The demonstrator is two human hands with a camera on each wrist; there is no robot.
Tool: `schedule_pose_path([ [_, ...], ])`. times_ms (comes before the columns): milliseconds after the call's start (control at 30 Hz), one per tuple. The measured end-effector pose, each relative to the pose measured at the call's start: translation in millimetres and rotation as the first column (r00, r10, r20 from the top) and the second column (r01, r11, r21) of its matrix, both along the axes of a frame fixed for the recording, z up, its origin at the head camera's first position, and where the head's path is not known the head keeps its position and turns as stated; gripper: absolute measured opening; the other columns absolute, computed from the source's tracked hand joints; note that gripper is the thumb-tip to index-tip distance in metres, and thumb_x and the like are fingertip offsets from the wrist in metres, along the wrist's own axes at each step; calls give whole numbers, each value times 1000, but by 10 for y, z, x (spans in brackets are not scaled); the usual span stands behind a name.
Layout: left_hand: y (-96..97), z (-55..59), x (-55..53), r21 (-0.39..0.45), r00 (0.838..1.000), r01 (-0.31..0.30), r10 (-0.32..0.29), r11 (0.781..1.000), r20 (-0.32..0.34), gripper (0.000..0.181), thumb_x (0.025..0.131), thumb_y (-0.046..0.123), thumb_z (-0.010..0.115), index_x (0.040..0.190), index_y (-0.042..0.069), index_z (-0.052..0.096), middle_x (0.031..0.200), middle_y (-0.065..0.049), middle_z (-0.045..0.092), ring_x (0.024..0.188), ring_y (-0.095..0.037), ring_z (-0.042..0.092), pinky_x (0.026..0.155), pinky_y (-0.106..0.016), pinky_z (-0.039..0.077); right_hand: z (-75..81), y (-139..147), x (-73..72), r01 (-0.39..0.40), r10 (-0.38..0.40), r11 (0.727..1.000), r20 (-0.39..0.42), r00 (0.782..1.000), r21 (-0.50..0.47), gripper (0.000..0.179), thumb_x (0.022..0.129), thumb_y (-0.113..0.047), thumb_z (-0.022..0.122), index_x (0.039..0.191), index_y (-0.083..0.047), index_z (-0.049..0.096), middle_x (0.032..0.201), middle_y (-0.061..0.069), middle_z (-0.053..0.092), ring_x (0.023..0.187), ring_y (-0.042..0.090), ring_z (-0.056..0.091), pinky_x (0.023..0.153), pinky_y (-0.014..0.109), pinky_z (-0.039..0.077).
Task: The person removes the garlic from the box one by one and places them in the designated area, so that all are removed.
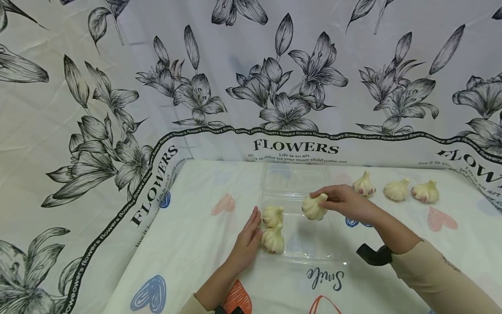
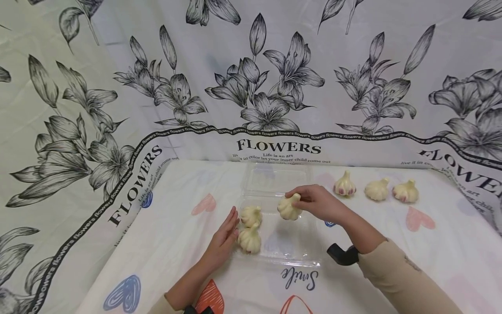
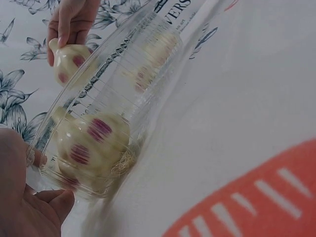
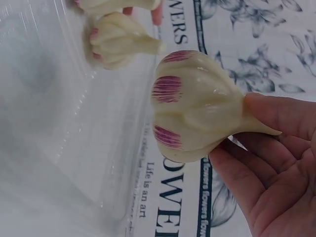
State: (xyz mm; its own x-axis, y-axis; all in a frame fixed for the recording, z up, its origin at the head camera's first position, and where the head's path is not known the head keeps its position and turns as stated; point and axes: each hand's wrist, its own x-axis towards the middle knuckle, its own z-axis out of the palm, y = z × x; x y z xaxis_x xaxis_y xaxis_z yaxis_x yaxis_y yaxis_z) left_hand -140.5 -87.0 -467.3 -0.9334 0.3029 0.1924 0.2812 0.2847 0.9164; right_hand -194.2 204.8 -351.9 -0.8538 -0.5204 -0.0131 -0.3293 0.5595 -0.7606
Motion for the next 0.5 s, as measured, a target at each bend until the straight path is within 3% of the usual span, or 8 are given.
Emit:
schedule_pose_path([
  [233,-6,-12,-17,7,1000,9,-9,1000,7,49,99,6,40,143,-7,23,157,-14,11,143,-27,14,112,-43,19,11,217,100,87,-87,996,-68,994,-7,30,92,-15,58,119,-4,62,123,18,61,108,31,63,85,35,55],
  [367,-5,-12,-22,9,1000,7,-7,1000,4,50,99,5,40,143,-8,23,156,-15,11,143,-28,15,112,-41,20,-4,361,148,150,-151,988,-72,986,-23,31,92,-16,58,121,-4,61,120,18,63,95,11,67,76,22,55],
  [500,-5,-16,-22,9,1000,4,-4,1000,1,50,98,4,41,143,-9,23,156,-17,11,143,-30,16,111,-41,21,-61,529,170,212,-213,977,-57,975,-29,35,93,-19,58,124,-3,59,125,22,58,91,-11,59,74,12,51],
])
